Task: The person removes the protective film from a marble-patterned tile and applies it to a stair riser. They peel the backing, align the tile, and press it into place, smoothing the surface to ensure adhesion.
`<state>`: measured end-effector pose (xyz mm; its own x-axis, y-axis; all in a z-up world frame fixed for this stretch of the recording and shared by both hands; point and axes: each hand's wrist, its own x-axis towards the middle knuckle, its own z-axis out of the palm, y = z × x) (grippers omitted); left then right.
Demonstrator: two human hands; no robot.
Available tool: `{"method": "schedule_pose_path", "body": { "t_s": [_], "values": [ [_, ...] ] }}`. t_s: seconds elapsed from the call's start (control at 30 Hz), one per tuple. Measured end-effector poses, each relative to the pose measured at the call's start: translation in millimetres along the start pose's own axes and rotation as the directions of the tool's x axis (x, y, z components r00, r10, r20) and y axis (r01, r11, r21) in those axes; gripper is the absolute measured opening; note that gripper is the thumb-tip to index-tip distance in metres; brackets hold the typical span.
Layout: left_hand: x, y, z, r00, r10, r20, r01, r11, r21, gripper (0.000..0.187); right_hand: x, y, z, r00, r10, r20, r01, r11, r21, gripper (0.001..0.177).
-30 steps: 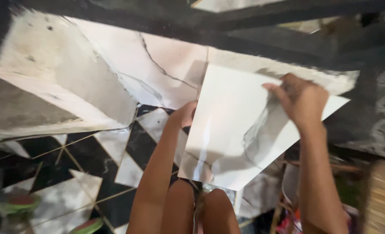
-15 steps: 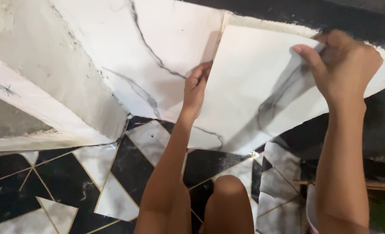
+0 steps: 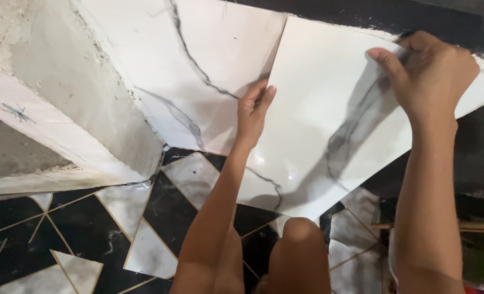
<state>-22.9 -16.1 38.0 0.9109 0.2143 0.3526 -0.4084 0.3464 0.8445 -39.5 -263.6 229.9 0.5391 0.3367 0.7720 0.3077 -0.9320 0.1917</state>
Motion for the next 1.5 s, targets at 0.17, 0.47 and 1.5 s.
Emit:
{"method": "schedule_pose_path", "body": {
  "t_s": [0.17,0.47,1.5],
  "values": [
    [-1.5,-3.8,0.3,1.000,-0.010,-0.017,0.010,1.000,-0.006,0.035,-2.2,1.7,2.3,0.999,-0.038,-0.038,0.038,0.999,-0.005,0.043],
    [4.8,-0.9,5.3,0.998,-0.008,-0.055,0.008,1.000,-0.006,0.034,1.4,-0.6,4.0,0.997,-0.041,-0.058,0.041,0.999,0.003,0.042],
    [17.1,-22.2,-32.5,0.877,-0.433,0.209,0.479,0.755,-0.447,0.037,6.5,-2.7,7.4,0.999,-0.018,-0.050,0.015,0.998,-0.055,0.046]
  ]
}}
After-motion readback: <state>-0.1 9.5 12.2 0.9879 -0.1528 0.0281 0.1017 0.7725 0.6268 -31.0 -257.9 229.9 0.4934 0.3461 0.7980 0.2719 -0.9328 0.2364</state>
